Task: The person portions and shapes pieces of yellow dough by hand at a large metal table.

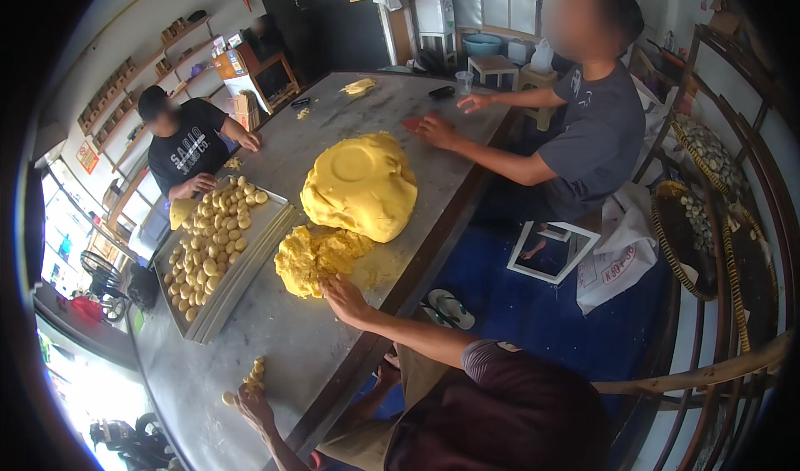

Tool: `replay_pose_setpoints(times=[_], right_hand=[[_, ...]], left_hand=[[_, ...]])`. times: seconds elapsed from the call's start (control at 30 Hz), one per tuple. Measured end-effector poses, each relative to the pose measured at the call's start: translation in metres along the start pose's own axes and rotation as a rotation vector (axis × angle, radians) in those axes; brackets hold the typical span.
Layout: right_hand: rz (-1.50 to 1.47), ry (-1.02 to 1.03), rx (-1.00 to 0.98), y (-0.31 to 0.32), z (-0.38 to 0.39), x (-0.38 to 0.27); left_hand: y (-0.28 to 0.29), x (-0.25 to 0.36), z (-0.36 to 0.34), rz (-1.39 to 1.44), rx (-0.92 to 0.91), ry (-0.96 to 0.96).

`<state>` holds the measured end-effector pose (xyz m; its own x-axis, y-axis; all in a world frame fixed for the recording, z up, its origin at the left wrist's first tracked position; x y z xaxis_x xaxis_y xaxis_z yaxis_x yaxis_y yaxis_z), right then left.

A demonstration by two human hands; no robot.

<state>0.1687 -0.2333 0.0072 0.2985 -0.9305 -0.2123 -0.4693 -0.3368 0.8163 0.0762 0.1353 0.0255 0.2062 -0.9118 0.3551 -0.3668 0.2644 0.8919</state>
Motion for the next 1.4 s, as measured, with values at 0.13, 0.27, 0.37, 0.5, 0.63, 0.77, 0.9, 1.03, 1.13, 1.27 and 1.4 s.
replay_pose_setpoints(times=[0.13,0.27,0.37,0.5,0.63,0.77,0.9,1.03,1.13,1.27,1.4], right_hand=[[-0.193,0.004,0.12,0.013,-0.007,0.002],[-0.447,-0.126,0.037,0.024,-0.006,0.015],[-0.407,-0.13,0.055,0.022,-0.001,0.031],[-0.5,-0.178,-0.092,0.029,0.014,0.026],[-0.445,-0.082,-0.061,0.039,0.028,0.021],[-0.442,-0.149,-0.208,0.024,0.019,0.034],[-0.498,-0.151,-0.245,0.023,0.017,0.027],[-0.127,0.078,0.018,0.058,0.031,0.0],[0.052,0.124,-0.205,0.034,0.035,-0.008],[-0.311,0.068,-0.134,0.03,0.024,0.007],[-0.289,0.124,-0.248,0.017,0.021,0.012]], left_hand=[[-0.011,-0.032,-0.012,0.112,0.086,0.004],[-0.044,-0.057,-0.013,0.715,-0.029,0.218],[-0.051,-0.069,-0.017,0.814,0.035,0.248],[-0.034,-0.066,-0.011,0.745,0.03,0.225],[-0.032,-0.058,-0.012,0.775,-0.125,0.245],[-0.027,-0.033,-0.019,0.925,0.011,0.172],[-0.025,-0.041,-0.023,0.599,0.104,0.126],[-0.026,-0.037,-0.015,0.53,0.127,0.063],[-0.005,-0.006,-0.004,0.162,0.081,-0.127],[-0.001,0.011,0.01,0.081,-0.071,-0.252],[0.004,0.025,0.04,-0.042,-0.045,-0.323]])
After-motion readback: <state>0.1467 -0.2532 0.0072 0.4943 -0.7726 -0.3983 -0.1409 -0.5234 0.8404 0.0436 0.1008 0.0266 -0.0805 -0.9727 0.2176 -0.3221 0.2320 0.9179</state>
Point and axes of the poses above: each hand's wrist, its own z-axis away from the middle knuckle, its own y-axis out of the back of the hand, x = y × z, the point moved 9 cm from there along -z, towards the middle knuckle, and after that the axes turned 7 degrees about -z, right-handed, at the moved point
